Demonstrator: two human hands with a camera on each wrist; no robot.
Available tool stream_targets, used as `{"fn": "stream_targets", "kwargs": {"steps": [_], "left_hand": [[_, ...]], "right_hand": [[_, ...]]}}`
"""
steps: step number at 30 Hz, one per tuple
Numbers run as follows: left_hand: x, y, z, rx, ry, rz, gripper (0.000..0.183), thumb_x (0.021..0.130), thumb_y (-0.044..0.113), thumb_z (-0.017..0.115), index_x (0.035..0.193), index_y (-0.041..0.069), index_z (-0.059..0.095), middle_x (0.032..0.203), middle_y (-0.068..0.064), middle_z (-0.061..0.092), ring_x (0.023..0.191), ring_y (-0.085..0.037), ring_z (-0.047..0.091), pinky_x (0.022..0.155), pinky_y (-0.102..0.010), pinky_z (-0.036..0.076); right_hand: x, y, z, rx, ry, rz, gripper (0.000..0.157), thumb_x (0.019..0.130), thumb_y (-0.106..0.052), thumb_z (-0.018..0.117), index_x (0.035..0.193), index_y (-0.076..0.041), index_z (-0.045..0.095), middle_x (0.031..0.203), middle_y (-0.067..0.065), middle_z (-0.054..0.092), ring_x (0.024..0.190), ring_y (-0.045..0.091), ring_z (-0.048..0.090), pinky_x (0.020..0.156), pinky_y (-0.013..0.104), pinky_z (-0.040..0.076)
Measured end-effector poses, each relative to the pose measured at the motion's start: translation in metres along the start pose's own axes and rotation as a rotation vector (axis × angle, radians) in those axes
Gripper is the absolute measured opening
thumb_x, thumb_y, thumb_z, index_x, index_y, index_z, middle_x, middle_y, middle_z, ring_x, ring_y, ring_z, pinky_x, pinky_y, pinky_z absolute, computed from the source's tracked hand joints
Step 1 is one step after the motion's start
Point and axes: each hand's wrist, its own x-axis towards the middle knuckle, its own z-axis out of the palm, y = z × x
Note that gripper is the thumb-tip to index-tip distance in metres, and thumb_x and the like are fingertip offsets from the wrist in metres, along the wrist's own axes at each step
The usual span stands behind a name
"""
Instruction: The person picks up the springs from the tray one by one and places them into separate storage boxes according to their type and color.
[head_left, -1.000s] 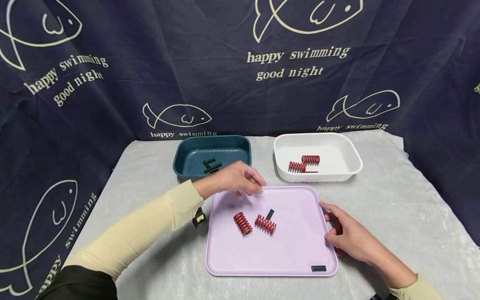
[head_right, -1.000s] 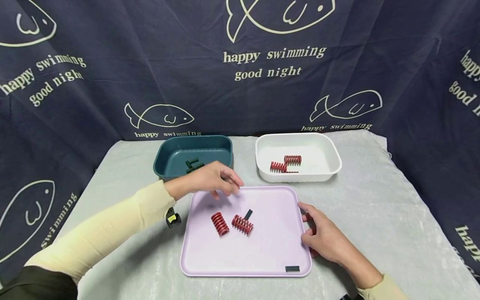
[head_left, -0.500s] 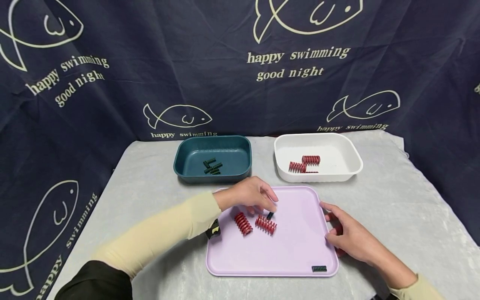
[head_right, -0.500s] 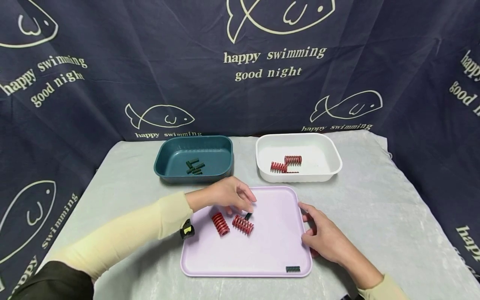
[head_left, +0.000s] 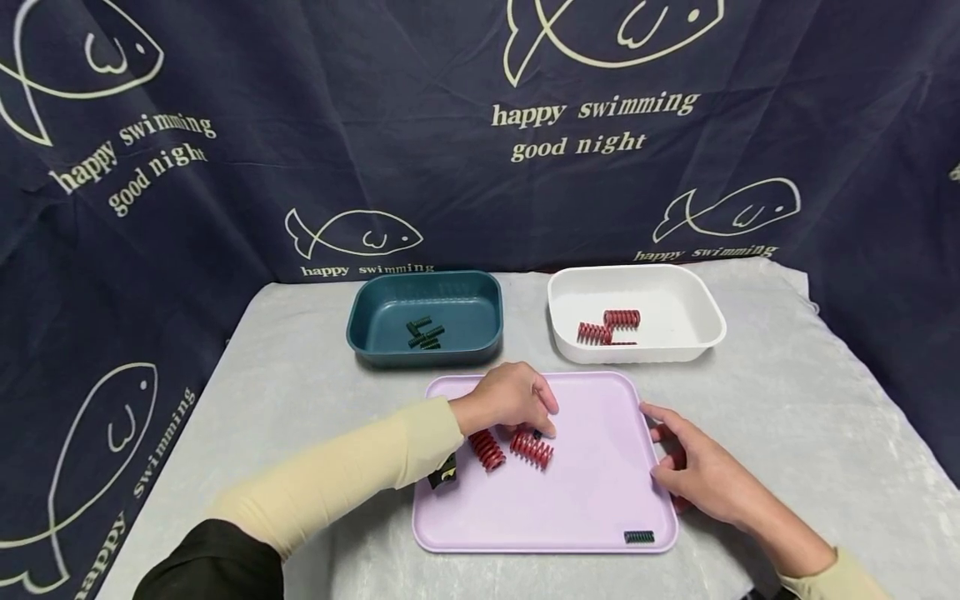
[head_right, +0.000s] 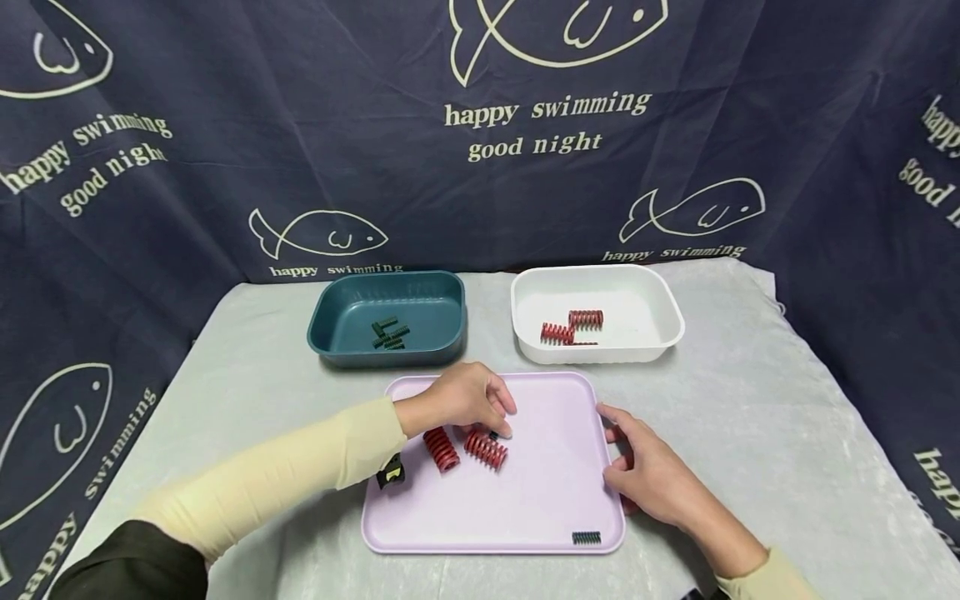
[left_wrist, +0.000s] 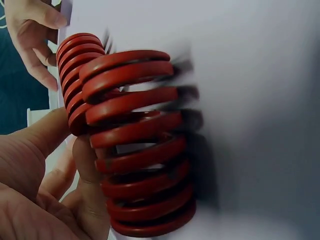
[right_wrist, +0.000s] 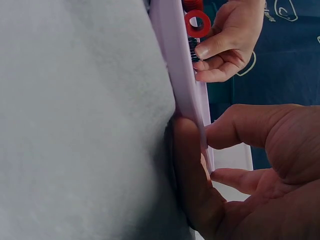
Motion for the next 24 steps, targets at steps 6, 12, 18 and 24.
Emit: {"fn": "stream_targets", "kwargs": {"steps": [6,12,18,24], "left_hand": [[0.000,0.001,0.000,-0.029,-0.021,-0.032,0.019,0.073,0.012,0.095,0.083,0.021,0.080,0.065,0.013,0.069,0.045,-0.009,0.053,0.042,-0.022,0.043],[-0.003,0.001,-0.005,-0.100,-0.030,-0.056,0.018,0.078,0.006,0.089,0.088,0.018,0.081,0.069,0.009,0.071,0.047,-0.014,0.058,0.045,-0.026,0.051],[-0.007,-0.003,-0.017,-0.156,-0.018,-0.034,0.015,0.082,0.006,0.085,0.093,0.015,0.082,0.073,0.007,0.072,0.052,-0.014,0.060,0.049,-0.027,0.054],[-0.011,-0.004,-0.036,-0.202,0.006,0.028,0.013,0.085,0.006,0.082,0.097,0.011,0.083,0.076,0.005,0.073,0.063,-0.013,0.065,0.051,-0.027,0.056]], "right_hand": [[0.000,0.000,0.000,-0.006,-0.002,0.001,0.079,0.087,0.013,0.067,0.156,0.003,0.030,0.124,0.022,0.049,0.077,0.013,0.055,0.044,0.035,0.054],[0.000,0.001,0.001,-0.020,-0.001,0.014,0.079,0.087,0.012,0.067,0.156,0.003,0.030,0.124,0.022,0.049,0.078,0.013,0.054,0.044,0.035,0.054],[0.000,0.001,0.001,-0.018,-0.002,0.014,0.079,0.087,0.012,0.067,0.156,0.003,0.030,0.124,0.021,0.049,0.077,0.013,0.054,0.044,0.035,0.054],[0.000,0.000,0.001,-0.023,0.004,0.010,0.079,0.087,0.012,0.067,0.156,0.002,0.030,0.125,0.021,0.050,0.078,0.013,0.054,0.044,0.035,0.054]]}}
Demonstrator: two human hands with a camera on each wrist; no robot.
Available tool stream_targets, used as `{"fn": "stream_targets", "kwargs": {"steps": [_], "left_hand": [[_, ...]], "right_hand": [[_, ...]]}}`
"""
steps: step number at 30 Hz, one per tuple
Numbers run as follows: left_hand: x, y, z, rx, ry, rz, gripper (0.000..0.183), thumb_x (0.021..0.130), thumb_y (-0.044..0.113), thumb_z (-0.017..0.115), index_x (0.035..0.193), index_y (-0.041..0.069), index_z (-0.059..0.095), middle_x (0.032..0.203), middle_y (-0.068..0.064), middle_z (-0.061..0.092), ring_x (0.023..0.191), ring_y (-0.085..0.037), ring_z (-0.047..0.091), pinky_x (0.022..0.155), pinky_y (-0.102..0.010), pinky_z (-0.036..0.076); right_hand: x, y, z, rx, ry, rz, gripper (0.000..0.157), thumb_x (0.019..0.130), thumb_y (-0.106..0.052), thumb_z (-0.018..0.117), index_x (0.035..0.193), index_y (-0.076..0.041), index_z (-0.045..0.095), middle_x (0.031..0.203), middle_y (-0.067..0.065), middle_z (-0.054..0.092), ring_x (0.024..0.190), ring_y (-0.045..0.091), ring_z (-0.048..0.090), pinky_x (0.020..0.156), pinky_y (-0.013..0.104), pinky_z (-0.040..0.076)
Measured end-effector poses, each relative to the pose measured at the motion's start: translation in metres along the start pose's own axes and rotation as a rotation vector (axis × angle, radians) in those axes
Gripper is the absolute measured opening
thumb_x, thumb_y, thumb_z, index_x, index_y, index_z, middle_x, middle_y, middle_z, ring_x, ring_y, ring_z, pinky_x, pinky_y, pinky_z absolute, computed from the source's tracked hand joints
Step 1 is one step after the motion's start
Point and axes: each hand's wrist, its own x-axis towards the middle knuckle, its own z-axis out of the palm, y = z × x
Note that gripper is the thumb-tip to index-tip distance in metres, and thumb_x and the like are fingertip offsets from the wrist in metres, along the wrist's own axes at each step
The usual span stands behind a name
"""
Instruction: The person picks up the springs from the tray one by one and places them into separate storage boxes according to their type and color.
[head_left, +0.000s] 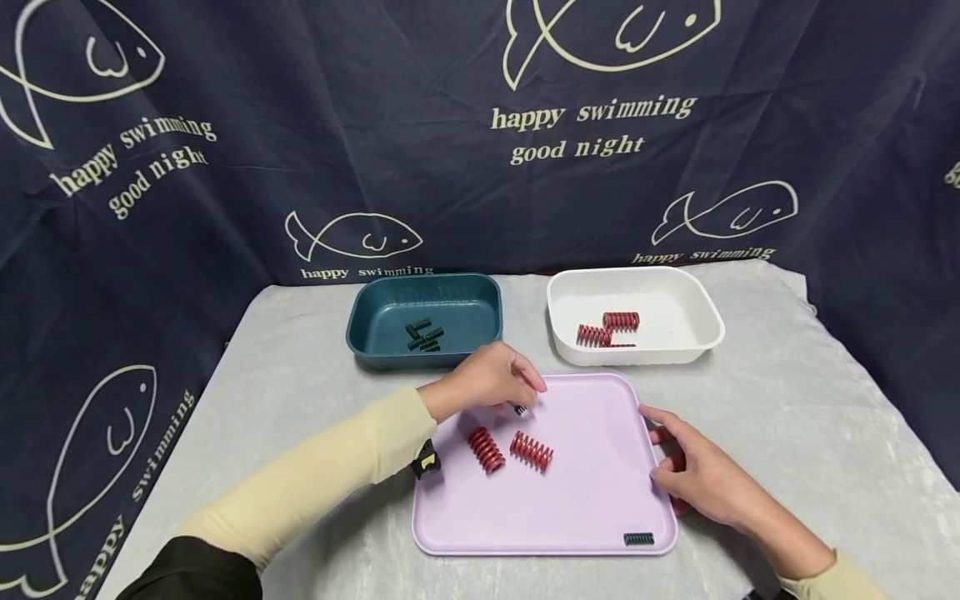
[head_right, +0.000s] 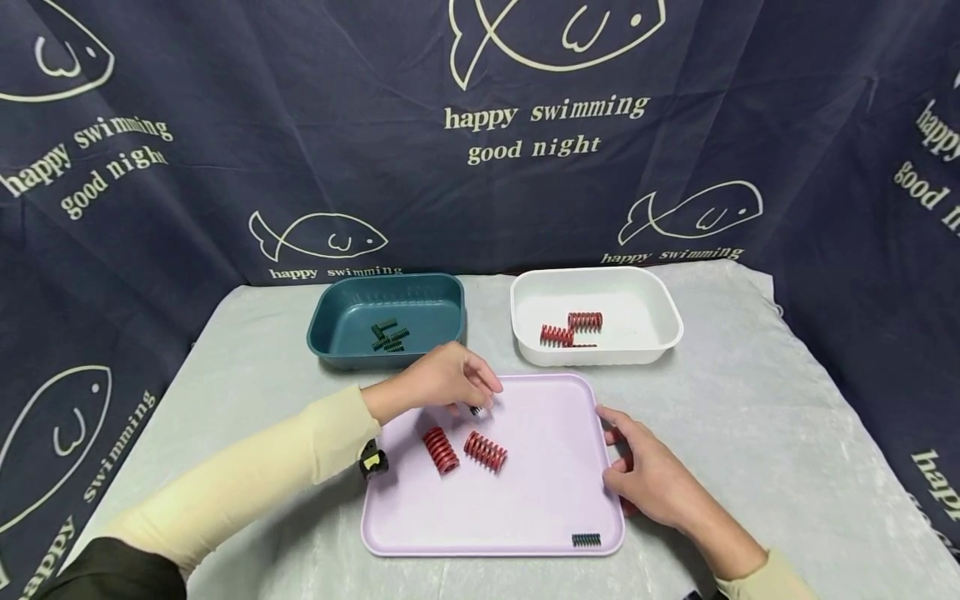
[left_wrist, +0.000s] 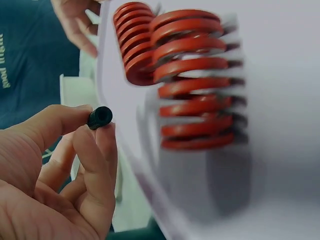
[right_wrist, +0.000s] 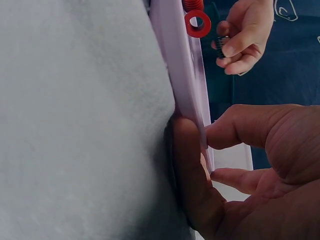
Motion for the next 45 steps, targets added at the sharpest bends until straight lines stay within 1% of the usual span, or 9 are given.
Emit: {"fn": "stream_targets", "kwargs": {"steps": [7,11,16,24,29,32,37,42,45], "left_hand": [[-0.003,0.002,-0.024,-0.061,0.006,0.006,0.015,0.084,0.007,0.084,0.099,0.008,0.083,0.082,0.003,0.075,0.070,-0.012,0.069,0.057,-0.030,0.060],[-0.005,0.003,-0.039,-0.065,0.018,0.005,0.014,0.085,0.010,0.084,0.100,0.010,0.083,0.086,0.003,0.076,0.073,-0.013,0.069,0.059,-0.029,0.060],[-0.008,0.004,-0.060,-0.091,0.052,-0.002,0.010,0.087,0.013,0.084,0.096,0.015,0.084,0.089,0.002,0.077,0.081,-0.026,0.071,0.060,-0.030,0.060],[-0.009,-0.003,-0.095,-0.153,0.108,-0.018,0.020,0.090,0.013,0.081,0.109,0.009,0.081,0.101,-0.001,0.077,0.084,-0.020,0.068,0.074,-0.043,0.063],[-0.008,-0.009,-0.114,-0.162,0.131,-0.054,0.019,0.090,0.013,0.081,0.109,0.012,0.081,0.105,-0.001,0.076,0.093,-0.029,0.069,0.074,-0.039,0.063],[-0.007,-0.012,-0.122,-0.154,0.140,-0.066,0.019,0.090,0.012,0.080,0.110,0.012,0.081,0.104,-0.002,0.077,0.094,-0.028,0.068,0.074,-0.039,0.062],[-0.001,-0.018,-0.133,-0.148,0.158,-0.083,0.020,0.091,0.009,0.078,0.111,0.010,0.080,0.102,-0.004,0.077,0.084,-0.021,0.066,0.076,-0.040,0.062],[0.007,-0.026,-0.141,-0.120,0.169,-0.097,0.019,0.090,0.008,0.078,0.110,0.007,0.080,0.100,-0.004,0.077,0.080,-0.018,0.064,0.070,-0.035,0.062],[0.010,-0.031,-0.144,-0.102,0.170,-0.110,0.019,0.091,0.007,0.078,0.109,0.006,0.079,0.098,-0.005,0.076,0.078,-0.018,0.064,0.070,-0.036,0.062]], "right_hand": [[0.000,0.000,0.000,-0.005,0.001,0.006,0.079,0.087,0.012,0.067,0.156,0.002,0.030,0.125,0.021,0.050,0.078,0.013,0.053,0.044,0.035,0.054],[0.000,0.000,0.000,0.001,0.002,-0.002,0.079,0.087,0.012,0.067,0.156,0.003,0.030,0.124,0.021,0.050,0.077,0.013,0.053,0.044,0.035,0.054],[0.000,0.000,0.000,0.012,0.003,-0.013,0.079,0.086,0.013,0.066,0.156,0.003,0.031,0.123,0.021,0.050,0.077,0.013,0.053,0.044,0.035,0.054],[0.000,-0.001,0.000,0.010,0.001,-0.004,0.080,0.086,0.013,0.067,0.156,0.003,0.030,0.124,0.021,0.050,0.078,0.014,0.054,0.044,0.036,0.054],[0.000,-0.001,-0.001,0.017,-0.005,-0.007,0.079,0.086,0.012,0.066,0.156,0.002,0.030,0.123,0.021,0.049,0.078,0.013,0.055,0.044,0.036,0.054],[0.000,-0.002,-0.001,0.014,-0.009,-0.003,0.079,0.086,0.012,0.066,0.157,0.001,0.031,0.123,0.022,0.049,0.078,0.014,0.055,0.045,0.036,0.054],[0.000,-0.001,0.000,0.016,-0.009,0.001,0.081,0.085,0.012,0.067,0.157,0.002,0.030,0.123,0.021,0.050,0.078,0.014,0.054,0.044,0.036,0.054],[0.000,0.000,0.000,0.020,-0.004,-0.006,0.080,0.085,0.013,0.066,0.156,0.002,0.031,0.123,0.021,0.050,0.077,0.013,0.054,0.044,0.035,0.054],[0.000,0.000,0.000,0.016,-0.003,-0.007,0.080,0.085,0.013,0.067,0.156,0.002,0.031,0.122,0.021,0.050,0.077,0.013,0.055,0.044,0.035,0.054]]}}
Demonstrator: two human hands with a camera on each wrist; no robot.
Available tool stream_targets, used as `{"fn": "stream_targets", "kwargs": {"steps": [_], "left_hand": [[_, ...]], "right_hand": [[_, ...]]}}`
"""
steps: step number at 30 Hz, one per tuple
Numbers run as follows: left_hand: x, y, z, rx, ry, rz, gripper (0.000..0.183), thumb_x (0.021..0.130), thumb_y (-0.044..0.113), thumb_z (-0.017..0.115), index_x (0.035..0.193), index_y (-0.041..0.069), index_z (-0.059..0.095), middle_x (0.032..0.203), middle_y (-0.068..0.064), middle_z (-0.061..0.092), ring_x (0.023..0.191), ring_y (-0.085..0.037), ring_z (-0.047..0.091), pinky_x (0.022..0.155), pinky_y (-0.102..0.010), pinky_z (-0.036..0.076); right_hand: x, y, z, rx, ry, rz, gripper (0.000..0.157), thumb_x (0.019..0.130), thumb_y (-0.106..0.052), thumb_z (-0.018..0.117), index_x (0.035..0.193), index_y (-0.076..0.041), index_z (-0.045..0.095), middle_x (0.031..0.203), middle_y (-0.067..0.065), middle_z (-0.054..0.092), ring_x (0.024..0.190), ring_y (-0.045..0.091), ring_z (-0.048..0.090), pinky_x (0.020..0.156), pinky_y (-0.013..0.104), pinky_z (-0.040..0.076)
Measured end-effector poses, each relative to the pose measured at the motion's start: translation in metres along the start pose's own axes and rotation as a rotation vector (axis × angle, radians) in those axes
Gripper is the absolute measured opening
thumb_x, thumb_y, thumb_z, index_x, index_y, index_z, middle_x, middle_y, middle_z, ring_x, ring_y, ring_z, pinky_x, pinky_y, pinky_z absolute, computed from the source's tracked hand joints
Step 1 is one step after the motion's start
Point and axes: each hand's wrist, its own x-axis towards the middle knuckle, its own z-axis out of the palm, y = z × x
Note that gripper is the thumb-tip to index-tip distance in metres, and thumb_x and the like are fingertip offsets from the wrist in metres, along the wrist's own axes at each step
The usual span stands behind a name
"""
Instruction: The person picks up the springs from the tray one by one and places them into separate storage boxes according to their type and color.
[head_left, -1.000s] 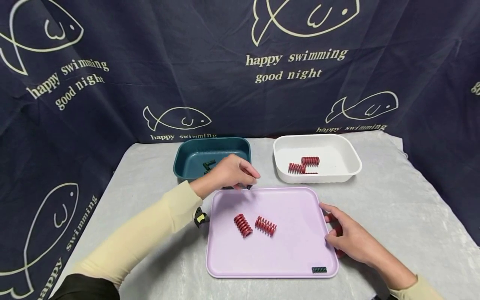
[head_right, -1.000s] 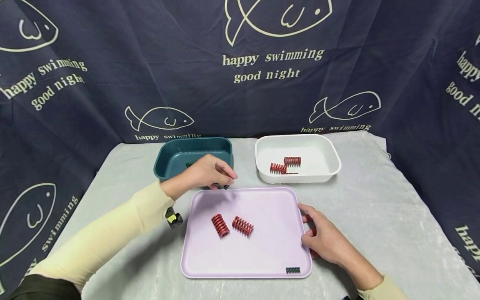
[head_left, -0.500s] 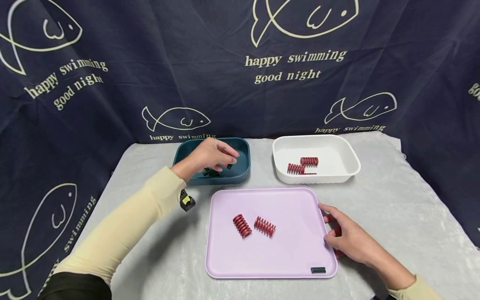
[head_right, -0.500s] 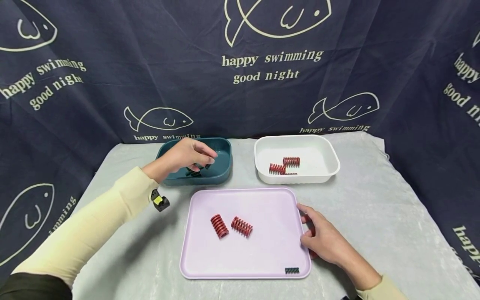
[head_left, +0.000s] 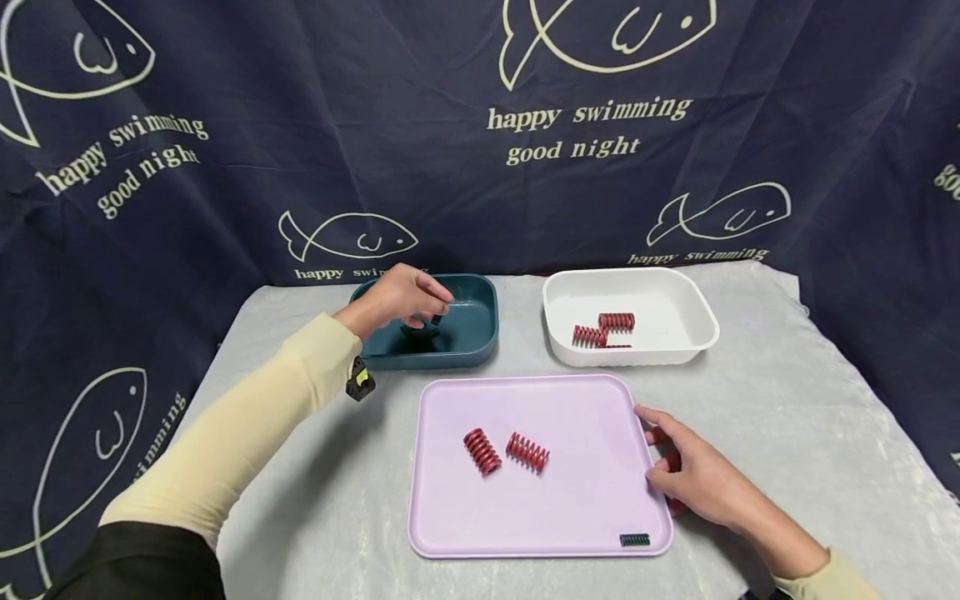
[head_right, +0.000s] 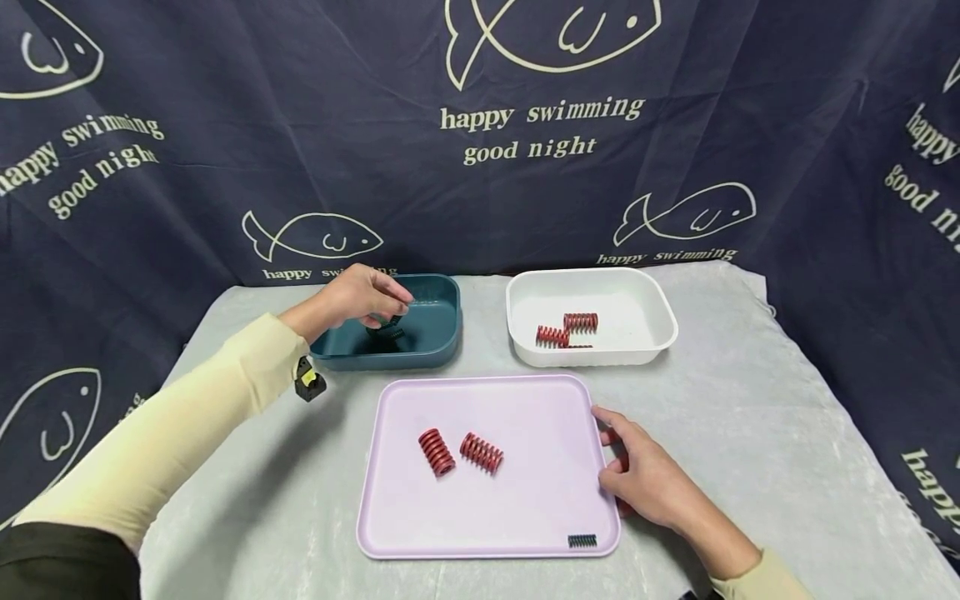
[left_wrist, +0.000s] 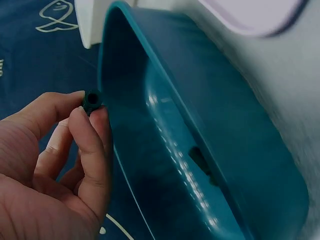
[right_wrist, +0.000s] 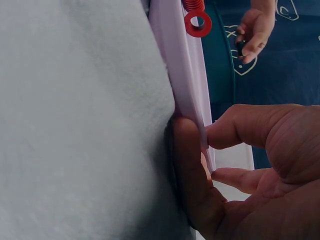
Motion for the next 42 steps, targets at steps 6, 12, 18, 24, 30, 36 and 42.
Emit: {"fn": "stream_targets", "kwargs": {"steps": [6,12,18,24,30,36,42], "left_hand": [[0.007,-0.006,-0.004,0.061,-0.009,-0.045,0.023,0.092,0.006,0.077,0.115,0.001,0.077,0.091,-0.007,0.073,0.076,-0.018,0.065,0.073,-0.036,0.062],[0.013,-0.017,-0.005,0.137,-0.028,-0.067,0.026,0.094,0.006,0.075,0.119,-0.002,0.075,0.086,-0.014,0.072,0.069,-0.016,0.061,0.073,-0.037,0.061],[0.019,-0.028,-0.004,0.180,-0.012,-0.081,0.024,0.093,0.007,0.075,0.116,0.001,0.077,0.088,-0.016,0.072,0.070,-0.017,0.061,0.072,-0.037,0.062],[0.026,-0.036,-0.001,0.203,-0.002,-0.112,0.020,0.092,0.008,0.077,0.112,0.004,0.079,0.083,-0.013,0.071,0.071,-0.017,0.062,0.073,-0.038,0.063],[0.029,-0.037,0.002,0.219,0.018,-0.093,0.020,0.091,0.007,0.078,0.110,0.004,0.079,0.089,-0.015,0.072,0.073,-0.020,0.064,0.072,-0.038,0.063],[0.028,-0.039,0.002,0.215,0.025,-0.091,0.021,0.091,0.007,0.078,0.111,0.003,0.079,0.097,-0.017,0.074,0.081,-0.025,0.068,0.073,-0.038,0.063],[0.028,-0.039,0.000,0.202,0.019,-0.082,0.023,0.092,0.008,0.076,0.115,0.002,0.077,0.104,-0.019,0.074,0.091,-0.032,0.070,0.074,-0.039,0.063]], "right_hand": [[0.000,0.000,0.000,-0.005,0.001,-0.005,0.080,0.085,0.013,0.067,0.156,0.002,0.031,0.122,0.021,0.051,0.077,0.013,0.055,0.044,0.035,0.054],[0.000,0.001,0.000,-0.008,0.008,-0.014,0.080,0.085,0.014,0.067,0.156,0.002,0.032,0.122,0.021,0.052,0.076,0.013,0.055,0.043,0.035,0.053],[0.000,0.000,-0.001,-0.012,0.010,-0.012,0.080,0.085,0.013,0.067,0.156,0.002,0.031,0.122,0.021,0.052,0.076,0.012,0.056,0.045,0.035,0.054],[0.000,0.000,0.000,-0.021,0.014,-0.018,0.080,0.084,0.014,0.066,0.156,0.002,0.032,0.122,0.022,0.053,0.076,0.013,0.056,0.044,0.035,0.054],[-0.001,0.001,0.000,-0.021,0.012,-0.006,0.080,0.085,0.013,0.067,0.156,0.002,0.032,0.122,0.022,0.052,0.076,0.013,0.056,0.044,0.035,0.054],[0.000,0.000,0.000,-0.028,0.012,0.014,0.080,0.085,0.012,0.067,0.156,0.000,0.032,0.124,0.021,0.051,0.077,0.013,0.056,0.044,0.036,0.054],[0.000,0.001,0.000,-0.025,0.009,0.001,0.081,0.085,0.013,0.067,0.156,0.001,0.031,0.124,0.021,0.051,0.076,0.013,0.056,0.044,0.035,0.053]]}}
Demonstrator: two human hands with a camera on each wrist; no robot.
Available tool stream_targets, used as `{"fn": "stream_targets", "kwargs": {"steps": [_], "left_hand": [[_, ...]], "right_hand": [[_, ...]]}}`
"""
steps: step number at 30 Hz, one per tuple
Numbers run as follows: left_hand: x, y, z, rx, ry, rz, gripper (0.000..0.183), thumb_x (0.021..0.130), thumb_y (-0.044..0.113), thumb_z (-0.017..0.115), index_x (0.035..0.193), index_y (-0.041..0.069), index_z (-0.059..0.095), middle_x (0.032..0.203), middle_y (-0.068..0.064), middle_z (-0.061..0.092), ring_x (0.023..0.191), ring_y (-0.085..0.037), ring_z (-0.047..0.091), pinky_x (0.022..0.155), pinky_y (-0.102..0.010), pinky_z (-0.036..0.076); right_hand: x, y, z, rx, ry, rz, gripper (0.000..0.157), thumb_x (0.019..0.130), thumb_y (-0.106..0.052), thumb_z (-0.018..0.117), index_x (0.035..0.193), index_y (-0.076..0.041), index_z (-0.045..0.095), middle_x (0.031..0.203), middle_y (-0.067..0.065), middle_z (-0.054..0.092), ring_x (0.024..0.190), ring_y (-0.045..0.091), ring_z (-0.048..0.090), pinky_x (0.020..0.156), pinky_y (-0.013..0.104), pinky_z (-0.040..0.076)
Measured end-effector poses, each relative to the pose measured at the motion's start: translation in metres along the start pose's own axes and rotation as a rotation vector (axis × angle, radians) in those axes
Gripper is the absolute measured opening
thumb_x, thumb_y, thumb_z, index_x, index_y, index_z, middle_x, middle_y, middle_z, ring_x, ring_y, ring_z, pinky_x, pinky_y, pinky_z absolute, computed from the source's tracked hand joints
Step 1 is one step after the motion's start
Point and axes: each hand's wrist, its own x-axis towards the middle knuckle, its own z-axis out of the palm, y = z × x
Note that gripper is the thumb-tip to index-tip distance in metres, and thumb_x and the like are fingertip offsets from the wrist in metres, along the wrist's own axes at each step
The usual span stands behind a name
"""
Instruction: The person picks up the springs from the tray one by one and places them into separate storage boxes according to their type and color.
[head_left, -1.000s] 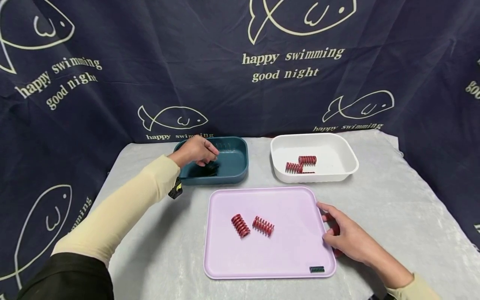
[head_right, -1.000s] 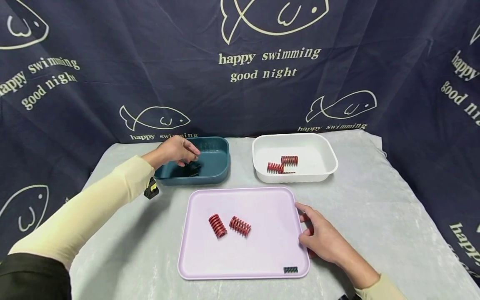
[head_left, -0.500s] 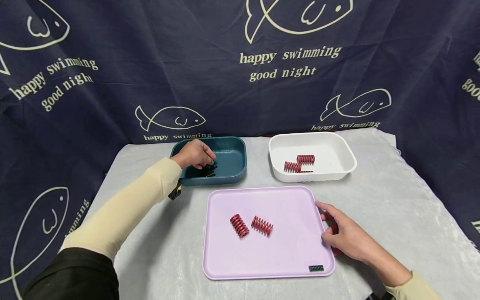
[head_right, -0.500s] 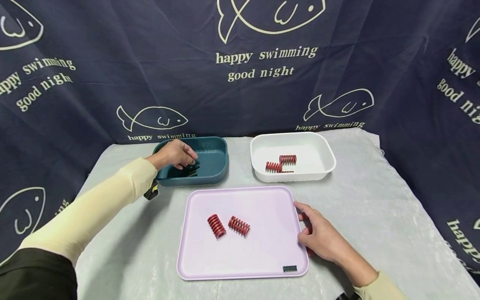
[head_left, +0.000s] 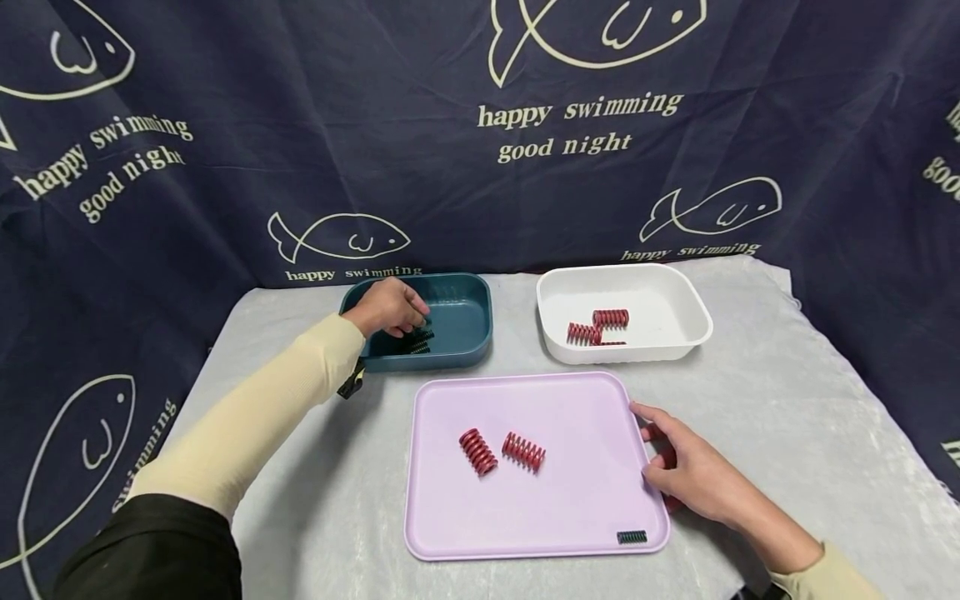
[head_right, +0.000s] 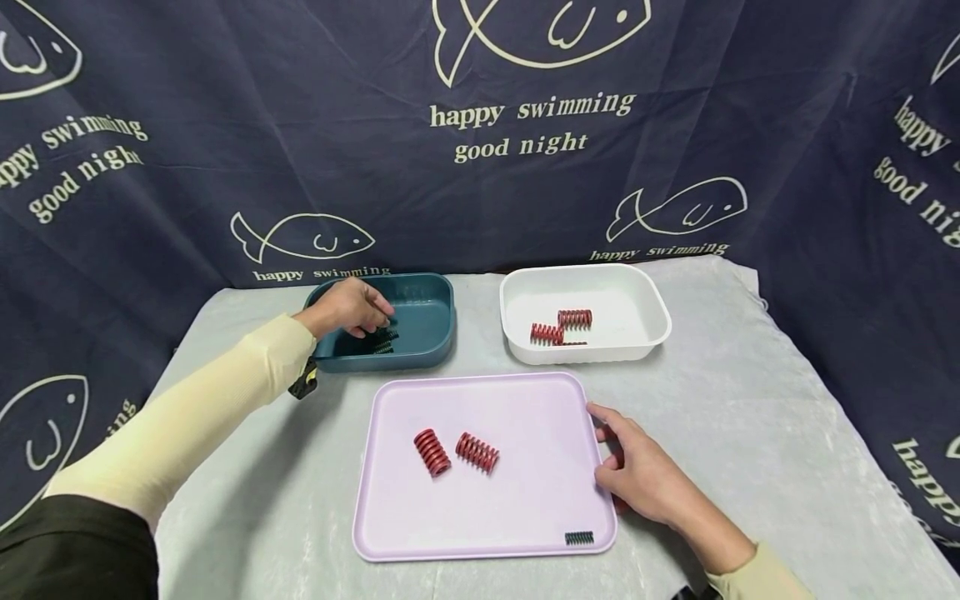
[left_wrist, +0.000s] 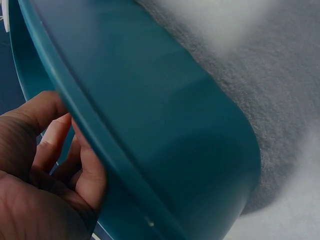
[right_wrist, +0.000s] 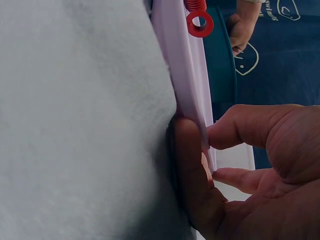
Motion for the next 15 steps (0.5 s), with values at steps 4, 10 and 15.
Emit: {"fn": "stream_targets", "kwargs": {"steps": [4,10,15], "left_hand": [[-0.002,-0.001,-0.002,-0.018,0.008,0.007,0.024,0.093,0.008,0.076,0.116,0.002,0.077,0.103,-0.021,0.074,0.091,-0.032,0.070,0.076,-0.040,0.063],[-0.008,-0.004,-0.004,-0.035,0.040,0.014,0.027,0.093,0.010,0.076,0.119,0.002,0.076,0.101,-0.021,0.074,0.090,-0.033,0.071,0.074,-0.039,0.063],[-0.015,-0.005,-0.008,-0.077,0.042,0.041,0.030,0.094,0.012,0.076,0.122,0.002,0.074,0.105,-0.019,0.075,0.090,-0.032,0.071,0.071,-0.037,0.062]], "right_hand": [[0.000,-0.001,0.000,-0.002,0.001,0.008,0.081,0.085,0.013,0.067,0.156,0.001,0.031,0.124,0.021,0.051,0.077,0.013,0.056,0.044,0.035,0.054],[-0.001,-0.003,0.000,-0.018,0.005,0.008,0.081,0.084,0.013,0.067,0.156,0.002,0.032,0.123,0.021,0.052,0.076,0.013,0.057,0.045,0.035,0.054],[-0.001,-0.003,0.000,-0.005,0.002,0.012,0.081,0.085,0.013,0.066,0.157,0.001,0.031,0.124,0.022,0.051,0.077,0.013,0.057,0.045,0.035,0.054]]}}
